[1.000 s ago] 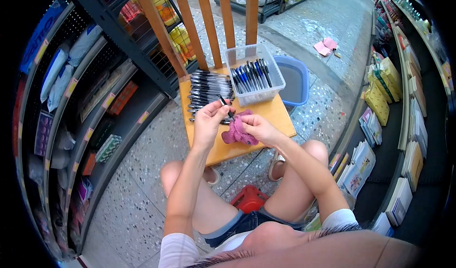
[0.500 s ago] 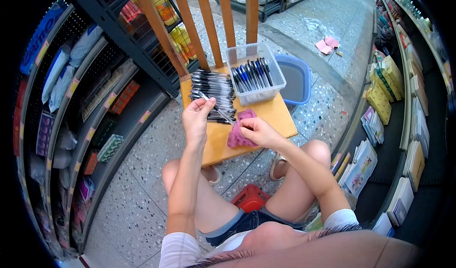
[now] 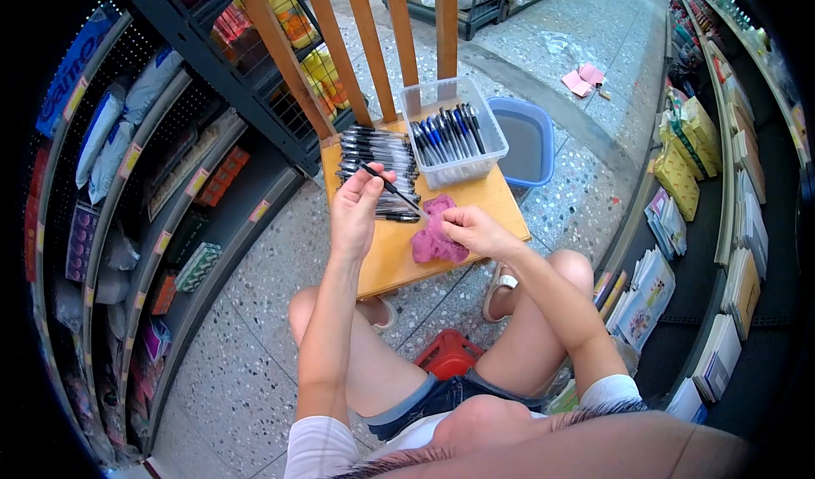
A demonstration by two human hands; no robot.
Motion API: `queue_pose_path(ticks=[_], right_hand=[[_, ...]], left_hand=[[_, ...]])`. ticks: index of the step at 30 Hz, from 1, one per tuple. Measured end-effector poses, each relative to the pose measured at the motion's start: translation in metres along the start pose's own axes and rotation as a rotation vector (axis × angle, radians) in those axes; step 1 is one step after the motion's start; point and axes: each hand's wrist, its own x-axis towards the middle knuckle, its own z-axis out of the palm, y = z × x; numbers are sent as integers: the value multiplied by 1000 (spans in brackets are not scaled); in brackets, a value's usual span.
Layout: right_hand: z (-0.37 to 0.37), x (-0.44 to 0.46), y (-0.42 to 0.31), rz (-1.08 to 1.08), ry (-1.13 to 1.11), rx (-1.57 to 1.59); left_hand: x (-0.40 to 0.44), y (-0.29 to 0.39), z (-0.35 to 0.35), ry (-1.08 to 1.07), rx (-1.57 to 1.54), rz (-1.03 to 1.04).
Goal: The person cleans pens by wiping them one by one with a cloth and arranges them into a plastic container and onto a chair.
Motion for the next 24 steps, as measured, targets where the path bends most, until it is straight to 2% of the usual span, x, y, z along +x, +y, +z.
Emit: queue_pose_path(ticks=[6, 17, 20, 24], right_hand=[[-4, -4, -8, 48, 112, 40], [0, -12, -12, -334, 65, -113], [2, -14, -19, -422, 49, -205], [-1, -14, -22, -504, 14, -350]], left_hand=[[-1, -1, 4, 13, 91, 29], [2, -22, -14, 169, -217, -474], [1, -32, -16, 114, -208, -556], [1, -28, -7, 92, -222, -505]])
